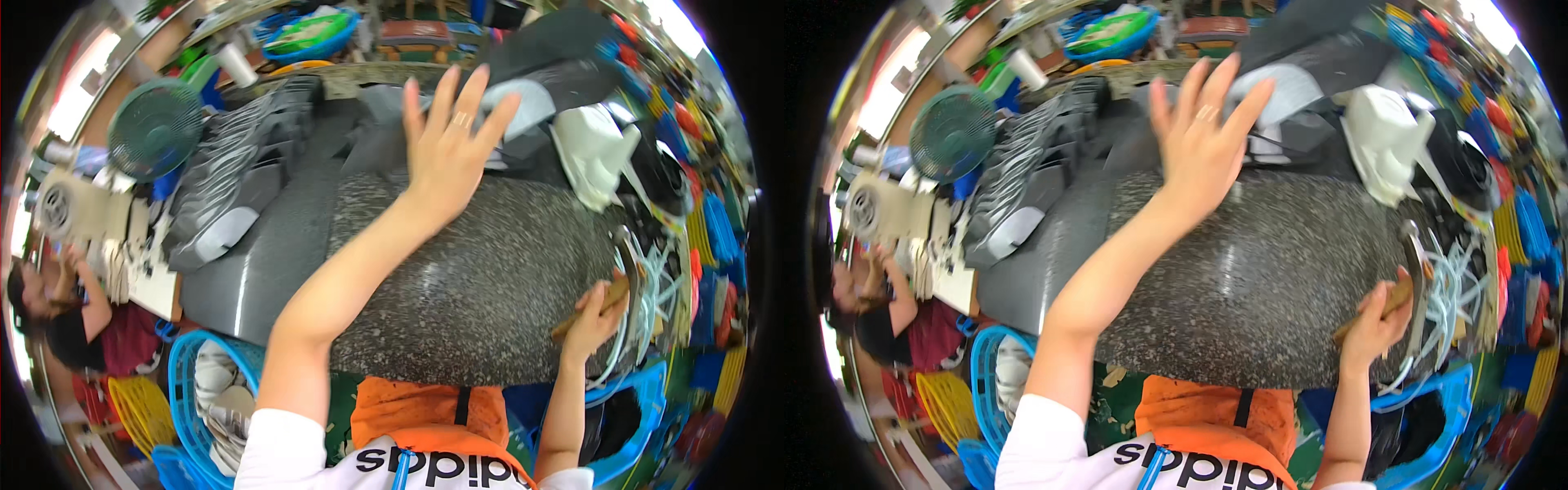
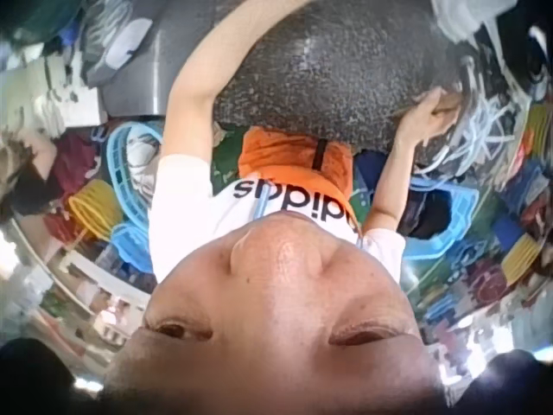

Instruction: The person folds the edges of shoe upper components and hammers them flat with a hammer on a workbench, then stacks the finished pieces.

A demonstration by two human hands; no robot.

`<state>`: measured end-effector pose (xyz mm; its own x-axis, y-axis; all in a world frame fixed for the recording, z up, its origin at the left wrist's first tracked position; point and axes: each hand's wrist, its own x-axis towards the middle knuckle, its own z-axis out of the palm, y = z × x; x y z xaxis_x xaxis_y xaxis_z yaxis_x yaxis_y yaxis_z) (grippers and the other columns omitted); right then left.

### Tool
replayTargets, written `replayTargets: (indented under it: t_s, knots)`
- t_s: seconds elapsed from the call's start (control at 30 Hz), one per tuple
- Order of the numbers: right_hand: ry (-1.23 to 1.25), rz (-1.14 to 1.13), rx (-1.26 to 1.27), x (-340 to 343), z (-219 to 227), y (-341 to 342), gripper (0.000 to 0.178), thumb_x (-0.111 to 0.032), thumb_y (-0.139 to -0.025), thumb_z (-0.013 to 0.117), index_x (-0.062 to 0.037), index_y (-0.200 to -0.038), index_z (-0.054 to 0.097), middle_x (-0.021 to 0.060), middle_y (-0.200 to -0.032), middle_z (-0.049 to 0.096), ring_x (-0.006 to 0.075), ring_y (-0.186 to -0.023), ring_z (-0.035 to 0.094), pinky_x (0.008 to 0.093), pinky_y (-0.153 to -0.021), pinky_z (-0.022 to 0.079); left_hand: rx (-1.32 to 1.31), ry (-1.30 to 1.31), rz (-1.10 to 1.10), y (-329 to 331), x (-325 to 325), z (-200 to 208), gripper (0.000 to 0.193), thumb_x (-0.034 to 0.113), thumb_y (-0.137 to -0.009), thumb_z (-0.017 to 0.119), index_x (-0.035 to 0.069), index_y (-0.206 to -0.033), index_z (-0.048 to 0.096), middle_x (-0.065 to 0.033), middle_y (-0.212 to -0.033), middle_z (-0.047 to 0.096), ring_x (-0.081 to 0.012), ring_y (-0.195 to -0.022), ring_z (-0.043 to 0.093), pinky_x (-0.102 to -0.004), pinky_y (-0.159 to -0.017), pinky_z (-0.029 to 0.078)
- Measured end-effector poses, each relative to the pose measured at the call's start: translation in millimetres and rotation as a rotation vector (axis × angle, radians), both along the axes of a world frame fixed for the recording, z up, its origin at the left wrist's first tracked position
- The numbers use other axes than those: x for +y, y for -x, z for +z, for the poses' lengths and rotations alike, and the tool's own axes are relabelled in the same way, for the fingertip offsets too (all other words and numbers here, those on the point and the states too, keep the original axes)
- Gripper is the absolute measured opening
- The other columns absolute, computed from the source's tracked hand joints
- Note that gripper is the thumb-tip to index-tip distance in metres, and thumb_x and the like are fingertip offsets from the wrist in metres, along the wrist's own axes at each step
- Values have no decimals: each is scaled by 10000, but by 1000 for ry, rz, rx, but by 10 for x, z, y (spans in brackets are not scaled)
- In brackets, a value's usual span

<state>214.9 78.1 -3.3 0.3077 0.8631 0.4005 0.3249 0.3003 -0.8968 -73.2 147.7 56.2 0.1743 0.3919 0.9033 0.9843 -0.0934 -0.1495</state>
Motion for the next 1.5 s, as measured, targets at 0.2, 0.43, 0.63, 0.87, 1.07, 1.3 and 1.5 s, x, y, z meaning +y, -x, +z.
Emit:
replayTargets:
  t_s: [0.2,0.43,0.63,0.87,1.07,1.3,1.5]
  knots:
    - [30,74,-31,54,-65,-128,373,-114,-984,537,-33,-1346,497,6,-827,501,58,-600,424,217,-547,377,-124,341,6,350,-109,-361,742,246,-715,792,92,-1369,477,-209,-1460,399,-404,-1377,337,-604,-1101,267]
    - [56,220,-31,139,-94,-20,365,-63,-986,524,7,-1342,490,36,-938,532,56,-618,439,212,-550,371,-135,389,917,2075,-2062,-820,627,228,-749,785,-23,-1255,514,-208,-1255,522,-393,-1130,531,-493,-977,417]
    - [-105,360,-316,73,-201,-28,247,-90,-930,642,5,-1151,584,37,-853,576,80,-692,506,243,-609,424,-275,534,632,1844,-1954,-529,242,251,-806,733,41,-779,614,-105,-797,637,-321,-828,614,-442,-689,458]
    - [-51,425,-380,-127,-51,74,282,-46,-874,671,11,-1142,602,61,-837,625,112,-706,588,249,-655,476,-893,1289,-145,1916,-1956,-93,254,210,-873,668,38,-713,571,-57,-756,613,-226,-1004,619,-361,-866,431]
    - [21,459,-441,-241,147,62,275,-5,-867,659,15,-1137,609,49,-831,635,103,-729,589,240,-670,479,-1016,1495,-632,407,-1955,323,181,84,-890,678,-25,-1035,671,-46,-942,705,-97,-869,614,-262,-794,490]
    - [210,791,-538,-285,977,-98,248,-80,-854,678,-2,-1078,604,125,-821,655,226,-741,659,310,-689,510,-933,1572,-702,-624,-1429,-461,164,102,-828,714,7,-960,693,-88,-892,701,-214,-822,662,-325,-738,516]
    - [364,948,-1094,-202,838,-467,263,-264,-872,647,-38,-972,556,155,-711,623,365,-704,643,470,-600,490,-356,1209,-487,-860,-1296,-573,172,82,-777,704,50,-944,674,-86,-838,631,-311,-798,632,-415,-697,508]
